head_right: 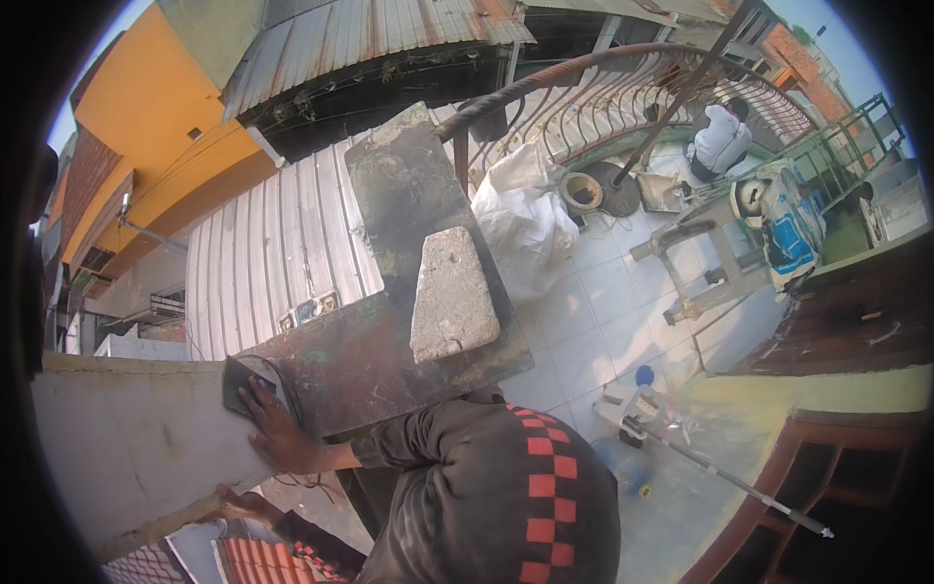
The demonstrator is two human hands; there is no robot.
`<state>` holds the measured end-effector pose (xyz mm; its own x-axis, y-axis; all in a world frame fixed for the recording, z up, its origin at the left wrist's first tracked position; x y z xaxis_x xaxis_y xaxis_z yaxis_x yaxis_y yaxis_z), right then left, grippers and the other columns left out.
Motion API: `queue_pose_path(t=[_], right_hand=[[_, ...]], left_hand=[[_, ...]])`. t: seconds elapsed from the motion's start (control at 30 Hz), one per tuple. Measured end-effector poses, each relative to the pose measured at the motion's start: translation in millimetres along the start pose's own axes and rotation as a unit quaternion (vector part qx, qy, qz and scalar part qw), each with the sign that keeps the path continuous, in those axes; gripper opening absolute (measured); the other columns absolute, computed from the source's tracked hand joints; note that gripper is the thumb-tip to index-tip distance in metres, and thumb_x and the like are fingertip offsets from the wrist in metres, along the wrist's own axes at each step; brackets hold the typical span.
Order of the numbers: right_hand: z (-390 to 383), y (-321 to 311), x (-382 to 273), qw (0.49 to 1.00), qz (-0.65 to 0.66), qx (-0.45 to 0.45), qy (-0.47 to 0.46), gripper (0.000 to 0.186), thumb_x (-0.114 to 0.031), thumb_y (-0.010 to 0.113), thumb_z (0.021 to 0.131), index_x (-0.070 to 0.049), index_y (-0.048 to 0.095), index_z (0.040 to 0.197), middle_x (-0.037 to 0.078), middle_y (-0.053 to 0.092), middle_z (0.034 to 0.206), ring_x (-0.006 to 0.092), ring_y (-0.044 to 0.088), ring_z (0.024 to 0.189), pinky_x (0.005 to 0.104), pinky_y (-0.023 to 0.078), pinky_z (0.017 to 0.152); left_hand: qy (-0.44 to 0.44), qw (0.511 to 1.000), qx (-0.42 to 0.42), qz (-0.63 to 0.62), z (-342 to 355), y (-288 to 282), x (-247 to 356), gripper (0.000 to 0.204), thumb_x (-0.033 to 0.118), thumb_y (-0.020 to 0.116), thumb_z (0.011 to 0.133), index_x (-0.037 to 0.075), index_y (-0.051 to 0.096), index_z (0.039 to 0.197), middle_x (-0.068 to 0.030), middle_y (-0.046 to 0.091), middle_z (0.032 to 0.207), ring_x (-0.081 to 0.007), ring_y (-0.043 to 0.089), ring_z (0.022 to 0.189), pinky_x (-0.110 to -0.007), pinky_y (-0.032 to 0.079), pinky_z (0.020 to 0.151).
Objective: The person smooths a concrete pillar on a rooftop using a sanding block and a scraper. They repeatedly rub the pillar's surface with the sanding block and occasionally use the scraper to remove material.
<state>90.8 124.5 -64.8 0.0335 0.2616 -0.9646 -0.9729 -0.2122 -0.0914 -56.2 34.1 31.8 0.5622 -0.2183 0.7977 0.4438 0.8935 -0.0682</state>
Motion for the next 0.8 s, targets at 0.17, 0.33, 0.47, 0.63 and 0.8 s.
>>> queue_pose_path(t=[0.17, 0.33, 0.47, 0.63, 0.8], right_hand=[[-32, 21, -18, 0.999, 0.041, -0.027, 0.006, 0.084, -0.049, 0.045, 0.103, -0.006, 0.005, 0.163, 0.021, -0.005, 0.169, 0.0405, -0.002, 0.156, 0.0519, 0.008, 0.125], [-39, 17, -14, 0.999, 0.034, -0.026, 0.007, 0.083, -0.047, 0.046, 0.104, -0.006, 0.005, 0.163, 0.022, -0.004, 0.169, 0.0415, -0.002, 0.156, 0.0513, 0.009, 0.125], [-35, 9, -11, 1.000, 0.022, -0.014, -0.009, 0.082, -0.046, 0.044, 0.104, -0.004, 0.004, 0.162, 0.023, -0.005, 0.168, 0.0426, -0.002, 0.156, 0.0520, 0.009, 0.125], [-36, 10, -16, 0.999, 0.039, -0.018, -0.001, 0.082, -0.045, 0.043, 0.105, -0.001, 0.003, 0.162, 0.025, -0.005, 0.167, 0.0442, -0.002, 0.155, 0.0533, 0.009, 0.124], [-33, 9, -21, 0.997, 0.057, -0.053, 0.000, 0.081, -0.044, 0.042, 0.105, 0.001, 0.003, 0.161, 0.028, -0.006, 0.167, 0.0458, -0.001, 0.155, 0.0546, 0.010, 0.124]], left_hand=[[0.110, 0.983, 0.002, 0.150, 19, -32, 34, 0.110, 0.060, 0.064, 0.087, -0.001, 0.005, 0.157, -0.0313, 0.026, 0.151, -0.0425, 0.034, 0.140, -0.056, 0.035, 0.112], [0.337, 0.940, 0.050, -0.023, -16, -28, 147, 0.075, 0.045, 0.056, 0.094, 0.005, 0.026, 0.150, -0.0230, 0.052, 0.130, -0.0354, 0.050, 0.125, -0.055, 0.042, 0.106], [0.132, 0.909, -0.357, -0.167, -89, 85, 153, 0.074, 0.031, 0.070, 0.084, 0.000, 0.040, 0.143, -0.0185, 0.060, 0.114, -0.0285, 0.059, 0.103, -0.044, 0.046, 0.094], [0.127, 0.807, -0.575, -0.045, -166, 211, 184, 0.083, 0.036, 0.081, 0.076, 0.003, 0.048, 0.145, -0.0138, 0.063, 0.121, -0.0293, 0.059, 0.111, -0.041, 0.045, 0.098], [0.204, 0.760, -0.601, 0.138, -254, 291, 178, 0.116, 0.076, 0.069, 0.070, 0.012, 0.031, 0.159, -0.0377, 0.036, 0.149, -0.0527, 0.045, 0.127, -0.070, 0.036, 0.096]])
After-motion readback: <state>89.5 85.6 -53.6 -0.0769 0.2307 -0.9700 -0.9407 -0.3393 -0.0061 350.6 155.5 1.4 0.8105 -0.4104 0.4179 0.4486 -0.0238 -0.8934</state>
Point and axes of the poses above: each hand's wrist, its own z-axis towards the middle knuckle, its own y-axis out of the palm, x = y × z, the point moved 9 cm from there along z, towards the middle knuckle
